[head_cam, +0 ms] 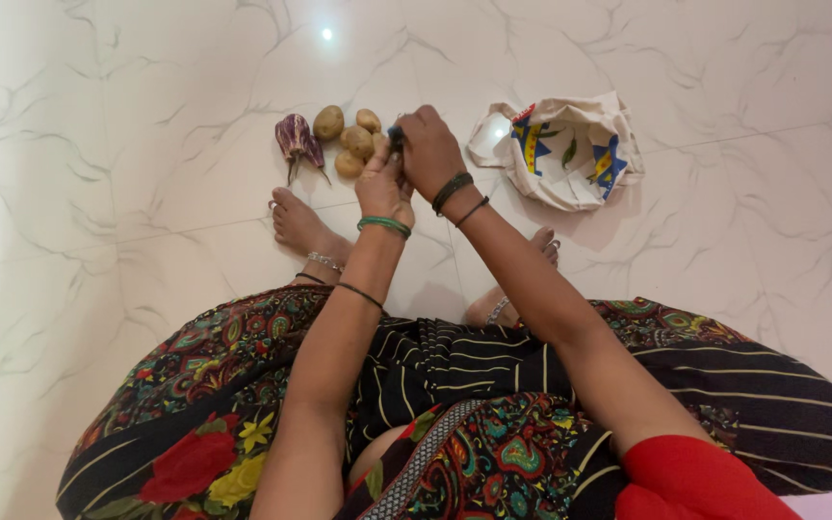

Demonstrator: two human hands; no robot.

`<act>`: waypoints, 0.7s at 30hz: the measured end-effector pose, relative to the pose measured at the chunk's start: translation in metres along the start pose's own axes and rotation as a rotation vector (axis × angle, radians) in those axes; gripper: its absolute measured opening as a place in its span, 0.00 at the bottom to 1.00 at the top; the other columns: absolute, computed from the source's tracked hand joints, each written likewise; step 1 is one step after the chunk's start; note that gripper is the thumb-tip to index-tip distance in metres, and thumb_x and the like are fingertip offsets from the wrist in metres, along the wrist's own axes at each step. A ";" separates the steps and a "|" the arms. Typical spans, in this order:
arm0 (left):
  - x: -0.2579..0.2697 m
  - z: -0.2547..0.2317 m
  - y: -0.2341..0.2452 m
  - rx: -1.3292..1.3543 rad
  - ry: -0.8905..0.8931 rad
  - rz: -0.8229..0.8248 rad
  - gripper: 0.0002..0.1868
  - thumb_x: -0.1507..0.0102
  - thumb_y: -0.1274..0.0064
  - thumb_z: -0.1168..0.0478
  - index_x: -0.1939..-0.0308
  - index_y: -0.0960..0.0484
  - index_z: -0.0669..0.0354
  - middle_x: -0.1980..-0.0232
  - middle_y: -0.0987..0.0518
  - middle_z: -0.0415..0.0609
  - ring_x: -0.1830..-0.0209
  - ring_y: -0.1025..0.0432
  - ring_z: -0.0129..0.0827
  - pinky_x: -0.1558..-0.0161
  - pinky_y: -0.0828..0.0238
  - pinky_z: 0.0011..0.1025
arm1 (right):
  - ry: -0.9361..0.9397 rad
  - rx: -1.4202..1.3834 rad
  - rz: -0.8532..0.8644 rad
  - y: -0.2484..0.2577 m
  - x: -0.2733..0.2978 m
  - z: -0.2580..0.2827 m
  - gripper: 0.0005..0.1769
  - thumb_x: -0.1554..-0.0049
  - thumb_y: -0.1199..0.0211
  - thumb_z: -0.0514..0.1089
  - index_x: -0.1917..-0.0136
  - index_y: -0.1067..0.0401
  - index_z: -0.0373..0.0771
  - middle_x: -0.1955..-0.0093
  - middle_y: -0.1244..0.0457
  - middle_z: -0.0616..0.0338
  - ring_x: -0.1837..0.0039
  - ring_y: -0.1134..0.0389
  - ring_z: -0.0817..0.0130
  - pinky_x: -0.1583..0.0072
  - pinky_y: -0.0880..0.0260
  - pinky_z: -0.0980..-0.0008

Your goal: The person sits on the floor and wipes green chilies, potatoes, and eggplants with a blue cloth. The person handles the vegetables one by one, rubbing them with the cloth, and places the cleaned items into a white cloth bag.

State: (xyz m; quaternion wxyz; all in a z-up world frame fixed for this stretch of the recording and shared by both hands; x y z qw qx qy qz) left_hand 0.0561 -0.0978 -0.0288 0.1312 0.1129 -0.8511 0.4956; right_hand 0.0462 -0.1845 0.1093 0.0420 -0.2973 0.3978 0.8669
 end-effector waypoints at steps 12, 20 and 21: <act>-0.018 0.011 0.033 -0.028 0.043 -0.064 0.06 0.34 0.43 0.63 0.53 0.19 0.57 0.60 0.18 0.43 0.64 0.23 0.30 0.63 0.22 0.30 | -0.083 -0.164 0.002 -0.008 0.019 -0.003 0.10 0.45 0.42 0.33 0.49 0.27 0.39 0.50 0.36 0.51 0.48 0.32 0.50 0.48 0.28 0.57; -0.006 0.016 0.029 -0.111 0.068 -0.071 0.07 0.34 0.44 0.64 0.53 0.17 0.57 0.64 0.19 0.43 0.70 0.27 0.28 0.68 0.25 0.26 | -0.053 -0.138 -0.026 -0.024 0.028 -0.038 0.10 0.45 0.40 0.34 0.49 0.26 0.40 0.52 0.34 0.50 0.46 0.32 0.49 0.45 0.30 0.56; -0.006 0.021 0.030 -0.147 0.072 -0.060 0.07 0.34 0.43 0.66 0.53 0.17 0.59 0.64 0.19 0.45 0.71 0.27 0.28 0.69 0.25 0.26 | -0.060 -0.128 -0.056 -0.024 0.027 -0.049 0.10 0.46 0.40 0.35 0.50 0.26 0.40 0.53 0.34 0.50 0.47 0.32 0.48 0.45 0.30 0.56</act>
Point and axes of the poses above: each hand's wrist, its own x-axis away from the middle knuckle, its own y-axis out of the back of the hand, z = x × y, the point moved 3 cm from there along -x, towards the middle knuckle
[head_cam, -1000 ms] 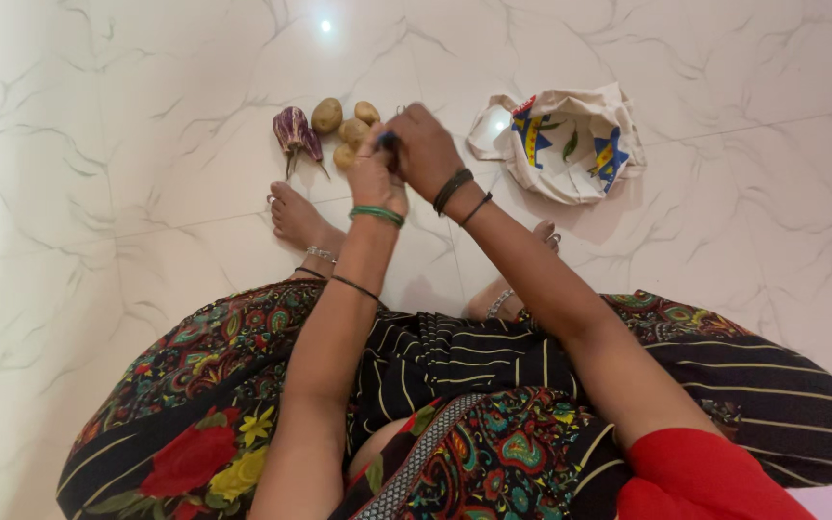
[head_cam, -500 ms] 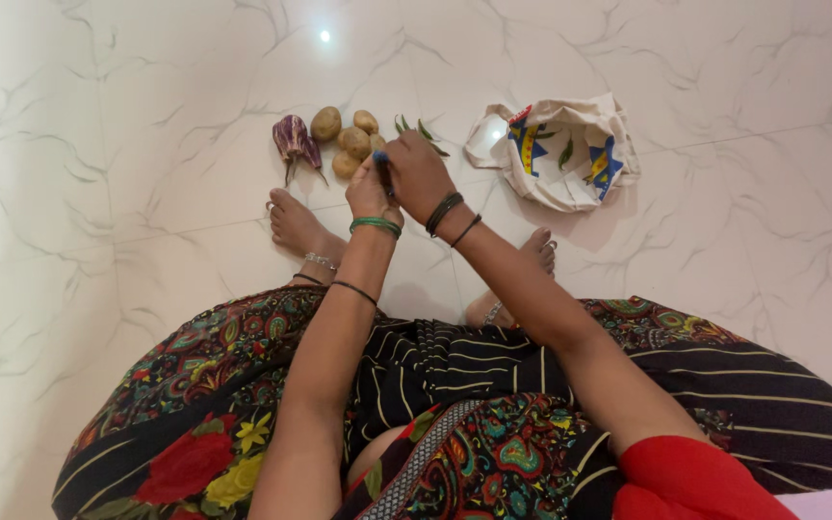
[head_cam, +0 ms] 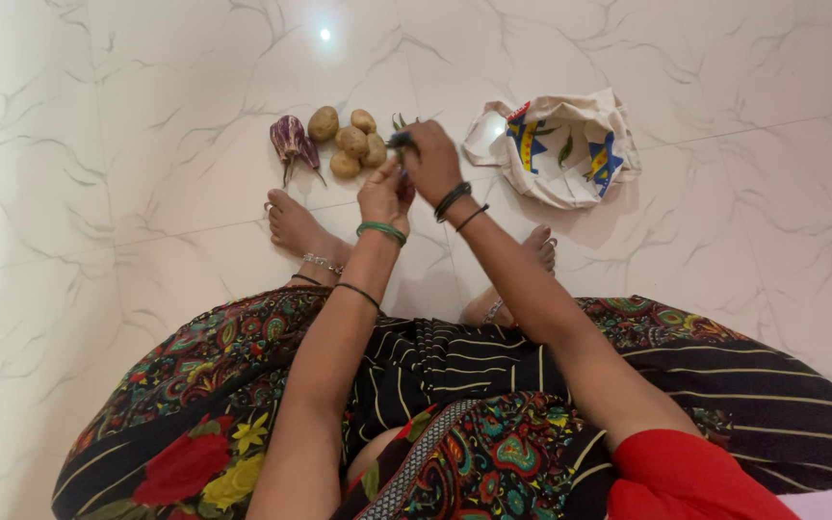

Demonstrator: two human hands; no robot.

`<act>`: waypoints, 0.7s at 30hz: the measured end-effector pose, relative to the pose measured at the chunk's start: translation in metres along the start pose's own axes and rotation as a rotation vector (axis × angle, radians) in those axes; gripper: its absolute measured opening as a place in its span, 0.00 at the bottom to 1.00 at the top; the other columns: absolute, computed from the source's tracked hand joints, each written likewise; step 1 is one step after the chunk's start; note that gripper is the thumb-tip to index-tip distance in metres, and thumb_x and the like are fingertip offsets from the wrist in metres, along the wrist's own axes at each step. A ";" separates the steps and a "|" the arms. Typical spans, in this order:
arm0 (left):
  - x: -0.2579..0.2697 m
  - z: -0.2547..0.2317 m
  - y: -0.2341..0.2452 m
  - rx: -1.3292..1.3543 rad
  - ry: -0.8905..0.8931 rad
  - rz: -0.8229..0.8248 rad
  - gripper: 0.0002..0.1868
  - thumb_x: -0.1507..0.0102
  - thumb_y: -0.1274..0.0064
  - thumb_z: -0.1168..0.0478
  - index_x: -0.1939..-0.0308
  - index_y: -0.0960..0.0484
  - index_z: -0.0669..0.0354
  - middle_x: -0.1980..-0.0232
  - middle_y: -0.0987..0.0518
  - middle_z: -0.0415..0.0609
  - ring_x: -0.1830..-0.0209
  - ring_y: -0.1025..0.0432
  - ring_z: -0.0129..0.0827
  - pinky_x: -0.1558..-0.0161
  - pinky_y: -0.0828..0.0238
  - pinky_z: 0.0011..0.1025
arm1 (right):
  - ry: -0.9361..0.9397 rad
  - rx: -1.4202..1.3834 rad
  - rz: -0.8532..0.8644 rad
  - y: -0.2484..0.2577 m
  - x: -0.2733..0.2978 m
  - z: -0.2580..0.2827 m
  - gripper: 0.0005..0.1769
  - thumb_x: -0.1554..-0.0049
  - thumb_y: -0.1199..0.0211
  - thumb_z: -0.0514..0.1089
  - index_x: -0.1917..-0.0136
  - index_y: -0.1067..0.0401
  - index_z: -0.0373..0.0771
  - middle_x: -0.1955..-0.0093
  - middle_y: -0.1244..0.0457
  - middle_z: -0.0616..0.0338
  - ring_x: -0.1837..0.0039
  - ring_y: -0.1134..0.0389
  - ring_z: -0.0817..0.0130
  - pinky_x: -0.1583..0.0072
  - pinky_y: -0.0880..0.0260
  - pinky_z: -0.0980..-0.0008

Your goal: The person sits on the floor and wipes green chilies, potatoes, and eggplants with a blue cloth. The person handles the vegetables one by one, rubbing them with the cloth, and places the cleaned items into a white cloth bag.

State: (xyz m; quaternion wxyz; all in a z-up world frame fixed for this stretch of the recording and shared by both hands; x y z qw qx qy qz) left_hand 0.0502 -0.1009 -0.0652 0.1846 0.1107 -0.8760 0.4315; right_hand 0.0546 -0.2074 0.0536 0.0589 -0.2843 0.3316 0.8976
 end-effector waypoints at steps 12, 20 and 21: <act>0.004 0.002 0.045 -0.894 -0.178 -0.160 0.13 0.43 0.42 0.71 0.54 0.21 0.65 0.71 0.17 0.51 0.78 0.21 0.31 0.76 0.23 0.26 | -0.815 -0.839 0.500 -0.067 0.091 -0.105 0.16 0.43 0.31 0.52 0.53 0.24 0.38 0.61 0.32 0.66 0.61 0.34 0.80 0.58 0.34 0.78; -0.031 -0.008 0.080 -0.886 -0.218 -0.183 0.24 0.43 0.41 0.70 0.43 0.24 0.65 0.62 0.17 0.48 0.74 0.25 0.26 0.73 0.25 0.23 | -0.955 -0.815 0.181 -0.082 0.079 -0.136 0.12 0.44 0.32 0.48 0.57 0.24 0.37 0.65 0.34 0.66 0.66 0.38 0.77 0.63 0.39 0.74; -0.035 -0.008 0.085 -0.815 -0.180 -0.193 0.24 0.43 0.40 0.70 0.42 0.24 0.65 0.63 0.18 0.49 0.74 0.25 0.26 0.74 0.26 0.24 | -0.974 -0.785 0.216 -0.079 0.075 -0.139 0.12 0.44 0.33 0.48 0.57 0.24 0.37 0.66 0.35 0.66 0.67 0.39 0.76 0.65 0.41 0.72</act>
Point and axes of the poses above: each hand's wrist, its own x-axis away from the middle knuckle, its own y-axis out of the back of the hand, z = x × y, the point moved 3 cm from there along -x, towards the middle knuckle
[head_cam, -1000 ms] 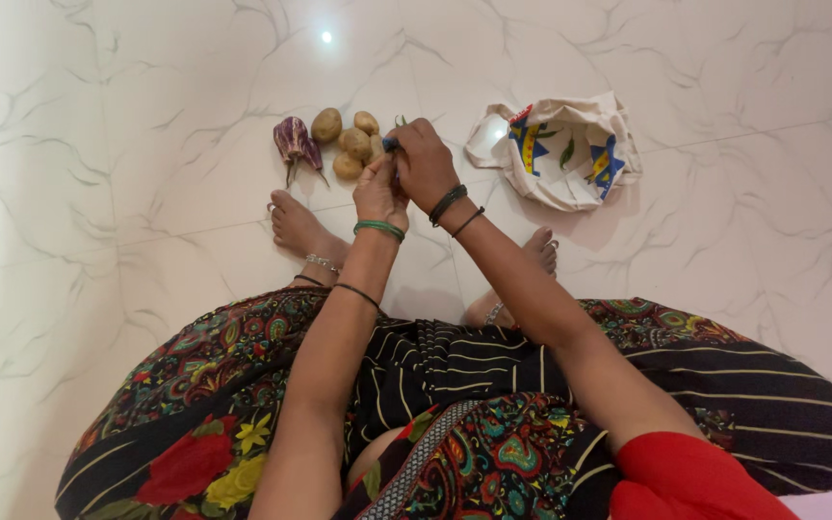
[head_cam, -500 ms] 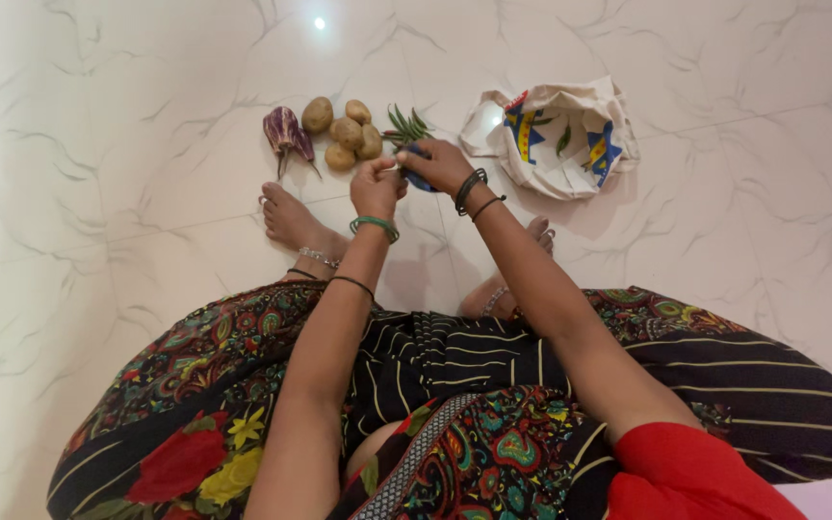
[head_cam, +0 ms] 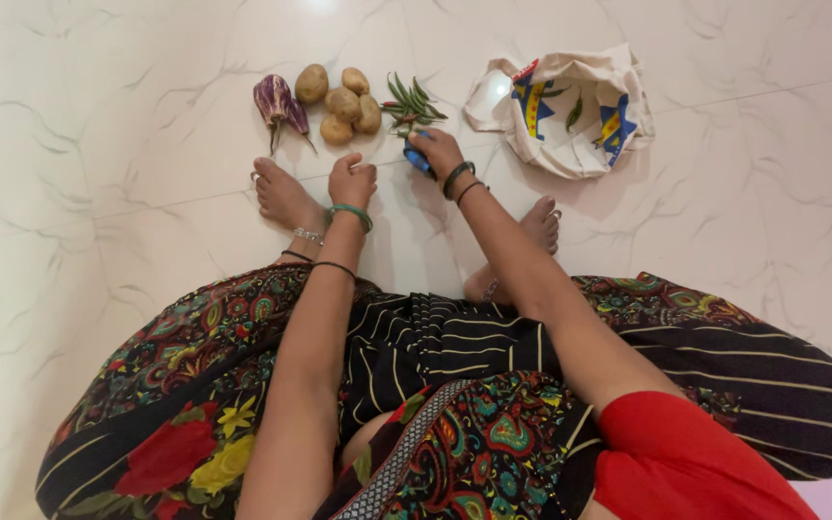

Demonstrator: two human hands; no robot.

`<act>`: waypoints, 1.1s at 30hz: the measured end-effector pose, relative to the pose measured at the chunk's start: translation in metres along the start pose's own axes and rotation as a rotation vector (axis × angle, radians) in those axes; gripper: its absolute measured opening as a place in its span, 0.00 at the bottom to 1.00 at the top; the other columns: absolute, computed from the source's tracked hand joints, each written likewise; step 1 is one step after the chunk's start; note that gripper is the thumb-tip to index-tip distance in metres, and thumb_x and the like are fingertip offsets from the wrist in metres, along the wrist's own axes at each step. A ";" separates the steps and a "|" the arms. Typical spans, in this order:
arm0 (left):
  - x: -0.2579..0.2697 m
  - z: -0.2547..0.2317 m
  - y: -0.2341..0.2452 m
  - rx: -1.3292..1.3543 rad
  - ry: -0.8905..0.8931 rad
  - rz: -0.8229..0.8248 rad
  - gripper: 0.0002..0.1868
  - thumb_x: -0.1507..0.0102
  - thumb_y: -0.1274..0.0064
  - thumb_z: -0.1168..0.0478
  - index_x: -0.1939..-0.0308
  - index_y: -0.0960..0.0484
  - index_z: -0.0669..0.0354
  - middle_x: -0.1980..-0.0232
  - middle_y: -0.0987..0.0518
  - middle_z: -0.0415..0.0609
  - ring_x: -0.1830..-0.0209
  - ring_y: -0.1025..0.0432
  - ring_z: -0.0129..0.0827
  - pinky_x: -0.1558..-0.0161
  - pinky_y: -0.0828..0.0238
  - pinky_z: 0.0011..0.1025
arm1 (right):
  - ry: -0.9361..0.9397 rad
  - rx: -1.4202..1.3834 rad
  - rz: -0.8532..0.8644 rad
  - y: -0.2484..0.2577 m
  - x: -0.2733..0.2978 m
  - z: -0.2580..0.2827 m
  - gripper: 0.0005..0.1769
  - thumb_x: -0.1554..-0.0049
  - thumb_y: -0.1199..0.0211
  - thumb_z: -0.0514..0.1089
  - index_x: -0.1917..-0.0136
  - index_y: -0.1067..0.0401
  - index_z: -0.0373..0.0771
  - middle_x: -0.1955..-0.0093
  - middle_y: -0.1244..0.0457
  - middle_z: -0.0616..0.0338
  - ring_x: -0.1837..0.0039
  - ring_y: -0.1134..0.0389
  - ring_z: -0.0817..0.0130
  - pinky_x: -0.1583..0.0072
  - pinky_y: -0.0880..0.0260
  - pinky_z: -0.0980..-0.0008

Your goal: The person sits on the floor and wipes green chilies, potatoes, and eggplants with a blue cloth. The person handles the vegetables one by one, rubbing them with the cloth, and places the cleaned items into a white cloth bag.

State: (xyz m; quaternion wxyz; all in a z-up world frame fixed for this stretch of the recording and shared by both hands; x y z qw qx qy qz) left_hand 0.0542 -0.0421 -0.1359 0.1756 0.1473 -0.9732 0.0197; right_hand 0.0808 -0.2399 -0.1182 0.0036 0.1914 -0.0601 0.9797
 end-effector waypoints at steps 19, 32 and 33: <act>0.000 0.019 0.001 0.263 0.287 0.167 0.16 0.37 0.45 0.66 0.44 0.23 0.58 0.60 0.18 0.46 0.68 0.25 0.30 0.67 0.27 0.27 | 0.620 0.430 -0.043 -0.014 0.006 0.017 0.24 0.45 0.35 0.52 0.42 0.24 0.33 0.48 0.30 0.48 0.44 0.30 0.56 0.44 0.31 0.56; 0.017 -0.010 -0.002 0.245 0.359 0.209 0.19 0.37 0.46 0.64 0.42 0.25 0.56 0.54 0.19 0.46 0.60 0.25 0.33 0.59 0.26 0.30 | 0.158 1.126 -0.784 0.221 -0.020 0.074 0.31 0.54 0.33 0.41 0.36 0.30 0.54 0.35 0.41 0.46 0.35 0.38 0.42 0.40 0.36 0.49; 0.020 -0.011 -0.003 0.241 0.358 0.214 0.18 0.37 0.46 0.64 0.42 0.25 0.56 0.54 0.19 0.46 0.60 0.25 0.33 0.59 0.26 0.31 | 0.048 1.133 -0.775 0.233 -0.024 0.071 0.39 0.55 0.35 0.39 0.30 0.32 0.58 0.31 0.44 0.44 0.33 0.41 0.40 0.41 0.37 0.47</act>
Point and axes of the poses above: each hand's wrist, its own x-axis away from the middle knuckle, its own y-axis out of the back of the hand, z = x × y, the point moved 3 cm from there along -x, towards the middle knuckle
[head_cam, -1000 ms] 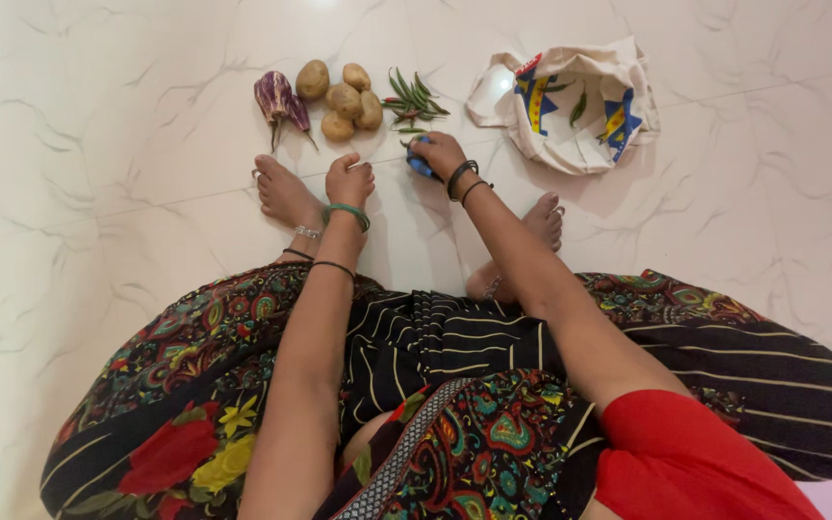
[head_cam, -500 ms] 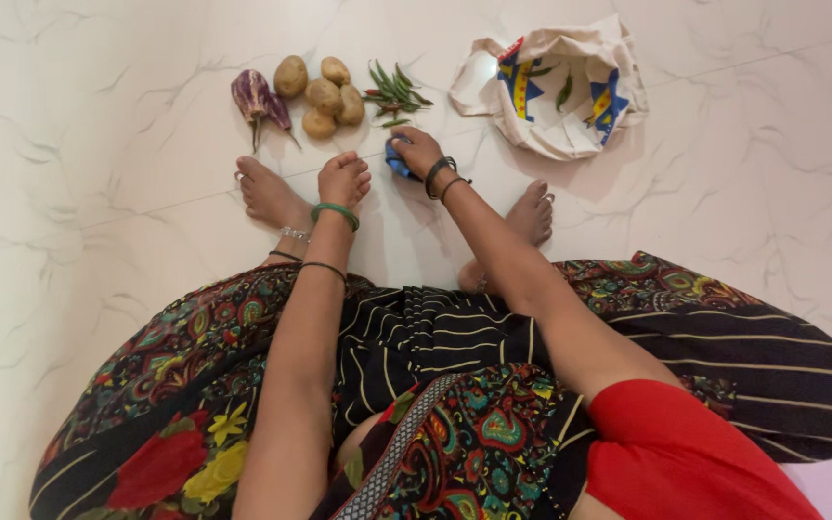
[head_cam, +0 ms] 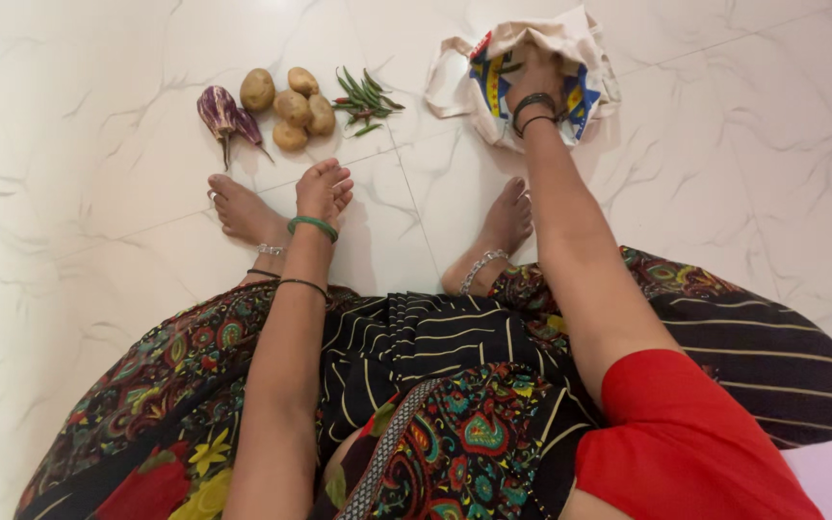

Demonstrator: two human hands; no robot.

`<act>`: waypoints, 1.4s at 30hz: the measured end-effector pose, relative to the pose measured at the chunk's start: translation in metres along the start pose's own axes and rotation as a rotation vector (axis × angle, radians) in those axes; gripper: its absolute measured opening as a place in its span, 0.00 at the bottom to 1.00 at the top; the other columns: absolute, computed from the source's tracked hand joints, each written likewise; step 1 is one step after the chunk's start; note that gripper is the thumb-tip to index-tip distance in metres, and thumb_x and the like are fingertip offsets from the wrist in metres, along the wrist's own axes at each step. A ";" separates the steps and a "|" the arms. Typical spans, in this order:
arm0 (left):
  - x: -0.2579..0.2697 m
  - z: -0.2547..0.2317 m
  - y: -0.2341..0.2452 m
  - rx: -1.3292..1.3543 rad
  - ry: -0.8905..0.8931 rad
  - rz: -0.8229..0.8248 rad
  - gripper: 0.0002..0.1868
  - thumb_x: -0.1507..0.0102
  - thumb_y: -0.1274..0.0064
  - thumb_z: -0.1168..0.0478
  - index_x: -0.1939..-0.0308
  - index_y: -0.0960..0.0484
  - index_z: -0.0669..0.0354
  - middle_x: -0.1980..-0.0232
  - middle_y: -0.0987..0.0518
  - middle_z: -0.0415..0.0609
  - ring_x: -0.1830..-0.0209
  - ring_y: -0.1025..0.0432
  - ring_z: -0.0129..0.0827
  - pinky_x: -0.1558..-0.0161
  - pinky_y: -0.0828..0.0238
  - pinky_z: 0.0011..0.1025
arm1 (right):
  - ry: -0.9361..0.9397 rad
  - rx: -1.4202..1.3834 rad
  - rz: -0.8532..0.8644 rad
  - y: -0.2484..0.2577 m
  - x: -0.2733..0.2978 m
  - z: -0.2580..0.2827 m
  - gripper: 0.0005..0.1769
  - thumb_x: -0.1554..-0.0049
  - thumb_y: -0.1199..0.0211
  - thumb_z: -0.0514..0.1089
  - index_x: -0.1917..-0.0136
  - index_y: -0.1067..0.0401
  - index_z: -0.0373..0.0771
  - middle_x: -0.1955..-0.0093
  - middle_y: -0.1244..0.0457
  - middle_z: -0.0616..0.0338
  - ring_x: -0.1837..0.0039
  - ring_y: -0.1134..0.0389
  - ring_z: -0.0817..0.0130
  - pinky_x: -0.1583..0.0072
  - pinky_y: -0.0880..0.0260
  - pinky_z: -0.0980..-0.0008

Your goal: The person sits on the floor and wipes green chilies, potatoes, and eggplants with a blue cloth. The person handles the vegetables one by one, rubbing them with the cloth, and places the cleaned items into a white cloth bag.

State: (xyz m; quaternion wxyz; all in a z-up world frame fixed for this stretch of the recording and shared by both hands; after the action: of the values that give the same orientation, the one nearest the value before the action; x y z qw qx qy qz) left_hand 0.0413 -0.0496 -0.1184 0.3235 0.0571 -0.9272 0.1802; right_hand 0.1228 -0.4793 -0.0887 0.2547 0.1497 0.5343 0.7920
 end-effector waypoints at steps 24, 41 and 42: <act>0.076 -0.056 -0.087 0.095 -0.311 0.337 0.18 0.33 0.45 0.63 0.39 0.23 0.57 0.49 0.20 0.39 0.52 0.26 0.24 0.50 0.27 0.29 | 0.420 -1.224 0.724 0.086 0.079 0.127 0.10 0.37 0.34 0.43 0.45 0.23 0.35 0.53 0.31 0.66 0.52 0.32 0.77 0.45 0.31 0.75; 0.074 -0.073 -0.079 0.346 -0.292 0.277 0.17 0.35 0.49 0.75 0.42 0.22 0.62 0.55 0.17 0.47 0.58 0.20 0.32 0.56 0.18 0.28 | 0.962 -0.885 0.146 0.127 0.180 0.220 0.18 0.48 0.32 0.29 0.45 0.25 0.41 0.43 0.35 0.57 0.41 0.31 0.63 0.41 0.27 0.66; 0.075 -0.073 -0.079 0.364 -0.298 0.282 0.17 0.34 0.49 0.75 0.41 0.23 0.63 0.55 0.17 0.46 0.57 0.20 0.32 0.55 0.18 0.29 | 1.026 -0.800 0.139 0.125 0.185 0.222 0.18 0.47 0.33 0.29 0.45 0.24 0.42 0.44 0.35 0.56 0.42 0.30 0.60 0.42 0.27 0.66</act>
State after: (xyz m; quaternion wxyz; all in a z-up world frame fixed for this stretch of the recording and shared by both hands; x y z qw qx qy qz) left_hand 0.0427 -0.0954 0.0047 0.1398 0.0105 -0.9157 0.3766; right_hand 0.0522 -0.2418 0.1057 -0.0483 -0.3192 0.2413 0.9152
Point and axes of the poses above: each hand's wrist, its own x-axis away from the middle knuckle, its own y-axis out of the back of the hand, z = x × y, the point moved 3 cm from there along -x, towards the middle knuckle
